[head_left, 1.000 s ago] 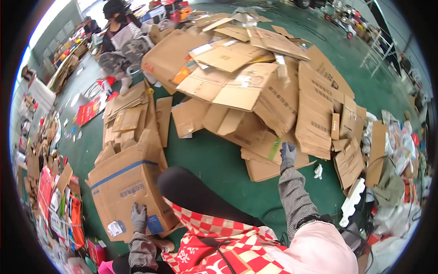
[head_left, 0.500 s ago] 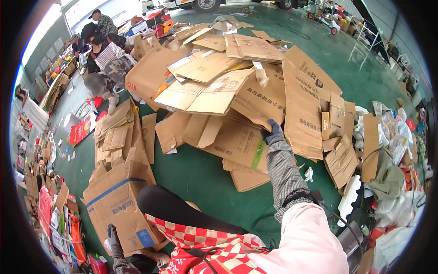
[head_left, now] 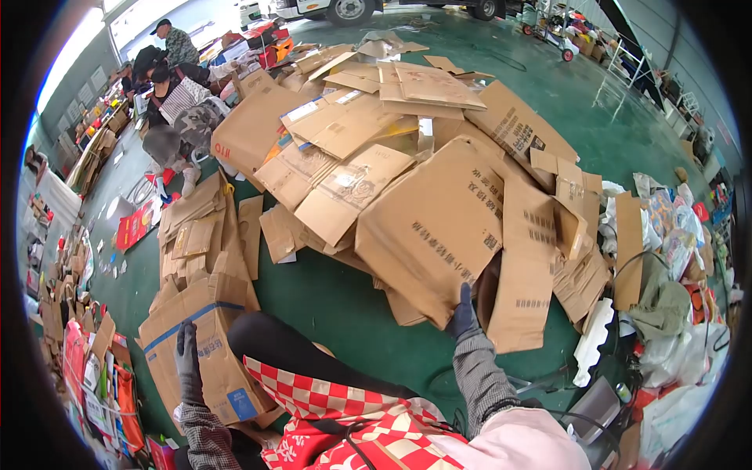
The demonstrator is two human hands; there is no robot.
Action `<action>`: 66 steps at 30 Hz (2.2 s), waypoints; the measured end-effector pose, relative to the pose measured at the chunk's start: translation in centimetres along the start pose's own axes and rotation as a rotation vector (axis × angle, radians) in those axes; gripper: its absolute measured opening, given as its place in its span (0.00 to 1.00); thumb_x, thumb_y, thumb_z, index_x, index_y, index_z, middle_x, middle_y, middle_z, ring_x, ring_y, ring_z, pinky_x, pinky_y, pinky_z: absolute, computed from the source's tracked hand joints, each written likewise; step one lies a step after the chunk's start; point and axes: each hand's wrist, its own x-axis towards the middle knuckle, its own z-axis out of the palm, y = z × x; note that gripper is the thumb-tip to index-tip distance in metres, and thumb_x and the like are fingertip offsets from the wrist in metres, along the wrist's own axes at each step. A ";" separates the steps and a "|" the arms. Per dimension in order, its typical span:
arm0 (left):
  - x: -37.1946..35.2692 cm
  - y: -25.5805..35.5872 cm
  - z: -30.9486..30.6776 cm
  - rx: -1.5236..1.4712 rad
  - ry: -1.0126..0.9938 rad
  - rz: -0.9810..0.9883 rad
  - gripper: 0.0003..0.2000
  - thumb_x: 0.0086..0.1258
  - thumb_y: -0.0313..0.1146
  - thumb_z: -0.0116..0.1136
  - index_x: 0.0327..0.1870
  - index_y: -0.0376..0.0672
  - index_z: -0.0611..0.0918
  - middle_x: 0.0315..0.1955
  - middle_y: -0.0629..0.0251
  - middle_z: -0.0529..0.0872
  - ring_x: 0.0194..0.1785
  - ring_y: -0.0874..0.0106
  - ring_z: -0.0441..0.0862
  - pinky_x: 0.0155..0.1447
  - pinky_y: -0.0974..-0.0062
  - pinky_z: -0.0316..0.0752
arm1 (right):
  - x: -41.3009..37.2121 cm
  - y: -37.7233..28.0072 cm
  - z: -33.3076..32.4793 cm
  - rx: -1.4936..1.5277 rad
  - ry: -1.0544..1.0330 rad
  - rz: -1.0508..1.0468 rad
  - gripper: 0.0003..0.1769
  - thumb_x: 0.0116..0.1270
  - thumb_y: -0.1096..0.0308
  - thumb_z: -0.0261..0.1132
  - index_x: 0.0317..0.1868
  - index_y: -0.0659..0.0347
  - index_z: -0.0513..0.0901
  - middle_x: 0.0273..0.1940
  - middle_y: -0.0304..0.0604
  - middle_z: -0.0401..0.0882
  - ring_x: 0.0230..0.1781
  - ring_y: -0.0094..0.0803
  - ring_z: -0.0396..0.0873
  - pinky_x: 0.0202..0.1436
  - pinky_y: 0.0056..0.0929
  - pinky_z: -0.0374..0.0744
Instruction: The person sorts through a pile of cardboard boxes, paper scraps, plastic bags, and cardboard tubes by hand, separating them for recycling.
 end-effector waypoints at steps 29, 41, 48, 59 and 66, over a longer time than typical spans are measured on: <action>-4.0 -13.2 -2.5 1.016 0.339 -0.410 0.36 0.55 0.62 0.45 0.64 0.56 0.60 0.64 0.51 0.55 0.66 0.50 0.49 0.66 0.53 0.44 | 0.4 5.0 26.7 -0.892 -0.417 -0.567 0.26 0.53 0.73 0.62 0.54 0.69 0.67 0.46 0.46 0.74 0.44 0.30 0.73 0.48 0.26 0.72; -5.4 -16.1 0.0 1.169 0.175 -0.335 0.36 0.58 0.61 0.40 0.67 0.57 0.52 0.67 0.52 0.39 0.68 0.47 0.28 0.65 0.47 0.21 | 7.3 26.6 44.5 -1.860 -0.723 -0.618 0.28 0.46 0.71 0.67 0.50 0.70 0.70 0.37 0.48 0.79 0.37 0.29 0.78 0.41 0.27 0.75; -5.1 -16.0 -0.1 1.109 0.160 -0.371 0.34 0.59 0.60 0.40 0.66 0.56 0.56 0.67 0.52 0.40 0.69 0.48 0.28 0.65 0.47 0.20 | 13.8 27.6 46.4 -1.762 -0.921 -0.260 0.36 0.40 0.74 0.68 0.56 0.63 0.70 0.43 0.42 0.79 0.41 0.23 0.77 0.43 0.20 0.75; -5.0 -15.5 -0.3 1.031 0.181 -0.385 0.33 0.59 0.59 0.41 0.65 0.55 0.60 0.67 0.51 0.42 0.69 0.48 0.29 0.65 0.47 0.19 | 9.5 34.1 67.2 -1.816 -1.648 -0.783 0.19 0.42 0.74 0.63 0.40 0.64 0.80 0.34 0.44 0.79 0.30 0.23 0.76 0.32 0.19 0.75; -4.8 -15.6 -0.6 1.046 0.193 -0.379 0.32 0.58 0.59 0.42 0.64 0.57 0.62 0.66 0.51 0.46 0.69 0.47 0.33 0.65 0.45 0.21 | 5.5 40.1 58.3 -2.116 -1.786 -2.168 0.27 0.51 0.74 0.57 0.56 0.56 0.70 0.30 0.41 0.75 0.24 0.27 0.76 0.25 0.24 0.75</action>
